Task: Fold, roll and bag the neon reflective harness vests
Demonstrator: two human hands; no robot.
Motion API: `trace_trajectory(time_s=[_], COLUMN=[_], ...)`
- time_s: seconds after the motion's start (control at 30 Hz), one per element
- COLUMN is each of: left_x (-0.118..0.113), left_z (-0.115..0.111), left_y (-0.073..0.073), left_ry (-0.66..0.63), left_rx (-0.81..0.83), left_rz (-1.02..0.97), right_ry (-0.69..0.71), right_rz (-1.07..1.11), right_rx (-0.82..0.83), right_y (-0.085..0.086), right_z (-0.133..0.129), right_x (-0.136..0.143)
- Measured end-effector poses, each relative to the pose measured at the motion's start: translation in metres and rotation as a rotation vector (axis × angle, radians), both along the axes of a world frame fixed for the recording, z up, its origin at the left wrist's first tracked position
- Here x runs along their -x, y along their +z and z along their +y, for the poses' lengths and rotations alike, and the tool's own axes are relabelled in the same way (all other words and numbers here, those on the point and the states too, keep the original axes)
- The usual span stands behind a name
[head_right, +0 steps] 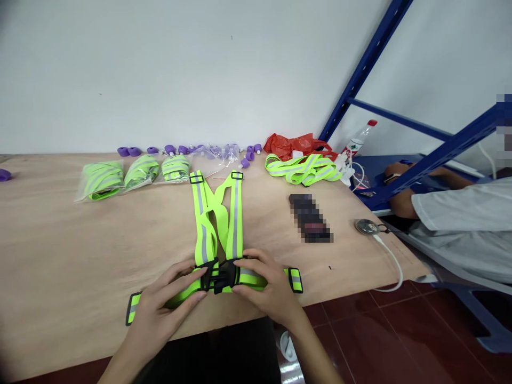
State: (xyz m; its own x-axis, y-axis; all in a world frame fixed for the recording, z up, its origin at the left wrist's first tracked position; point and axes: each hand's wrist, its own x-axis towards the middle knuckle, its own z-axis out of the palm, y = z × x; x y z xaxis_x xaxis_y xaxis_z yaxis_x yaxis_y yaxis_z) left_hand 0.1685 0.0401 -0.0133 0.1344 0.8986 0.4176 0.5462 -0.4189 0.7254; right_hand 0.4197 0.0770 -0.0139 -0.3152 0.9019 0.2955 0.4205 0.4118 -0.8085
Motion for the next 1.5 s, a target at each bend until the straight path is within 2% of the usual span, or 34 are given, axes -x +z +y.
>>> trace_trajectory(time_s=[0.17, 0.77, 1.07, 1.27, 1.37, 1.5], left_x=[0.0, -0.001, -0.009, -0.01, -0.008, 0.011], left_z=[0.001, 0.0, -0.001, 0.001, 0.002, -0.006], left_y=[-0.001, -0.002, -0.004, -0.011, -0.011, 0.006], left_ry=[0.073, -0.013, 0.009, 0.022, 0.028, 0.042], left_rx=[0.032, -0.018, -0.183, -0.12, -0.111, -0.153], left_rz=[-0.086, 0.026, 0.11, 0.148, 0.227, 0.318], right_ry=[-0.168, -0.078, -0.041, -0.044, -0.062, -0.091], right_rz=[0.13, 0.029, -0.001, -0.052, -0.105, -0.166], right_rx=[-0.027, -0.026, 0.005, 0.0, -0.045, -0.242], right_y=[-0.004, -0.003, -0.002, 0.0, -0.001, -0.002], right_z=[0.001, 0.002, 0.001, 0.0, -0.001, -0.005], right_x=[-0.005, -0.002, 0.002, 0.004, 0.007, 0.002])
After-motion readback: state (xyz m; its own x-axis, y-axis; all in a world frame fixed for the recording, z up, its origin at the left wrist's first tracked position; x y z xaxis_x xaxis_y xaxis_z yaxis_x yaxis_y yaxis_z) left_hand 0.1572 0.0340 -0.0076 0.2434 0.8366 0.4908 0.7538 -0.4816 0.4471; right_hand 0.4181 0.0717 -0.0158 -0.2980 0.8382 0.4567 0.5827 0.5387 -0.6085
